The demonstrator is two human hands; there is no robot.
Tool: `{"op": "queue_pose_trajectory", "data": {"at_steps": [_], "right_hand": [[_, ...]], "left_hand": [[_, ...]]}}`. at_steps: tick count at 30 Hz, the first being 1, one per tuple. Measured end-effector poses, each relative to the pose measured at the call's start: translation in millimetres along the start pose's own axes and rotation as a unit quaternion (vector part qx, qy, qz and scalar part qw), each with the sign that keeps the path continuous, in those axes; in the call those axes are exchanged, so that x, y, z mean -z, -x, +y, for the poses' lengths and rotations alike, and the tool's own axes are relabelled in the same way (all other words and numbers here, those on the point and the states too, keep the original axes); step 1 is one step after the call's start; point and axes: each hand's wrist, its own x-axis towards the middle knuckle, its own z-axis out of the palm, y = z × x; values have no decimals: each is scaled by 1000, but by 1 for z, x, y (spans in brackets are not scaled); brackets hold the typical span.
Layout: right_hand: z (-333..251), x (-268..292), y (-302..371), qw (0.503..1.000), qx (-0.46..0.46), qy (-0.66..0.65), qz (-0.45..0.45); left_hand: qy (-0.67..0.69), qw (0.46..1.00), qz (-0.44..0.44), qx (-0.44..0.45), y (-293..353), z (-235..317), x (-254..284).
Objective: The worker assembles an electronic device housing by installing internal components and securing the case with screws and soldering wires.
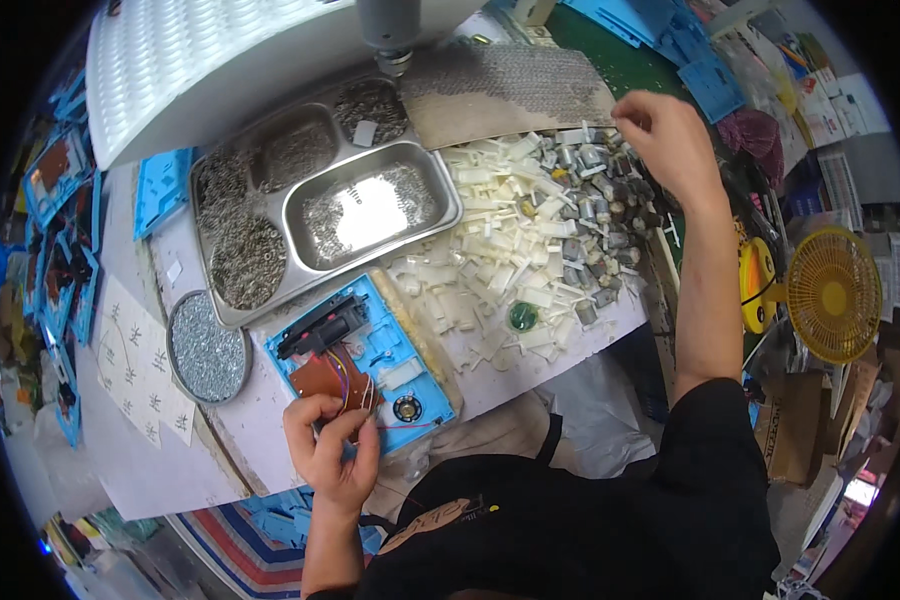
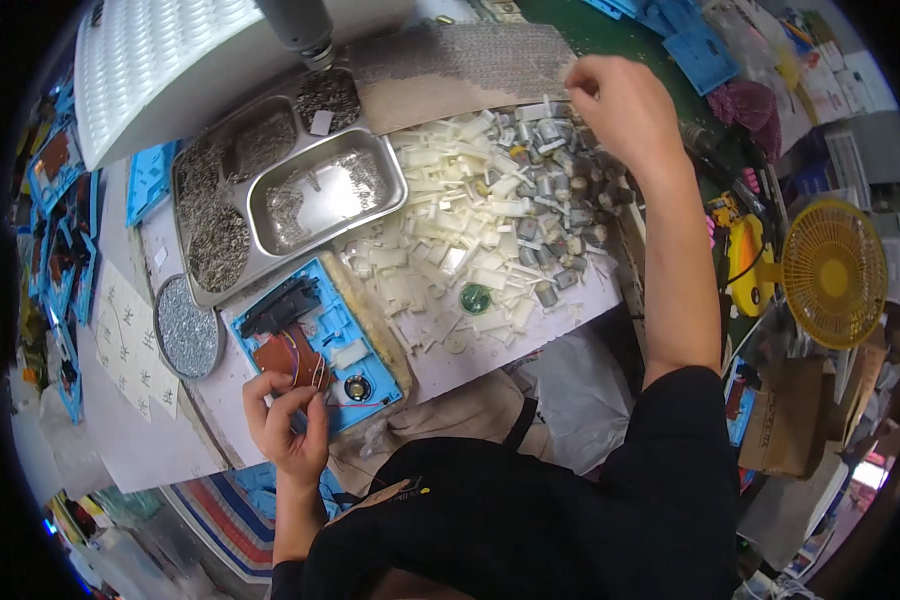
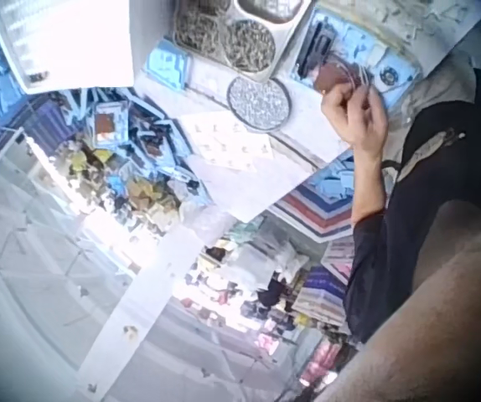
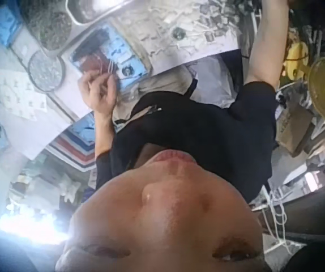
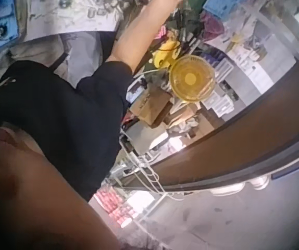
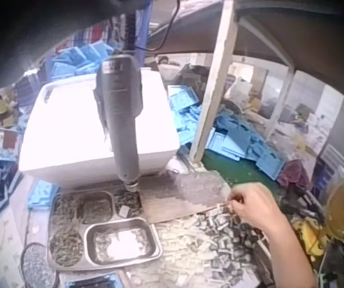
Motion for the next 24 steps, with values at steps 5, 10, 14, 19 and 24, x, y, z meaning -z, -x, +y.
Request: {"op": "queue_pose_trajectory", "data": {"at_steps": [5,10,14,19,24], "right_hand": [[1,-19,32,999,-33,6,-33],[-4,-32,30,999,8,28,-31],[-52,-15,64,989,70,-121,-45],[-113,0,118,920,279,-263,-85],[-84,4,132,862,217,-449,-95]], "left_hand": [[-1,1000,-15,-24,1,2,6],[11,998,-19,-59,-19,20,18],[70,996,-44,-29,-66,56,22],[113,942,-316,15,-134,73,-14],[251,860,-441,51,-153,77,-32]]}}
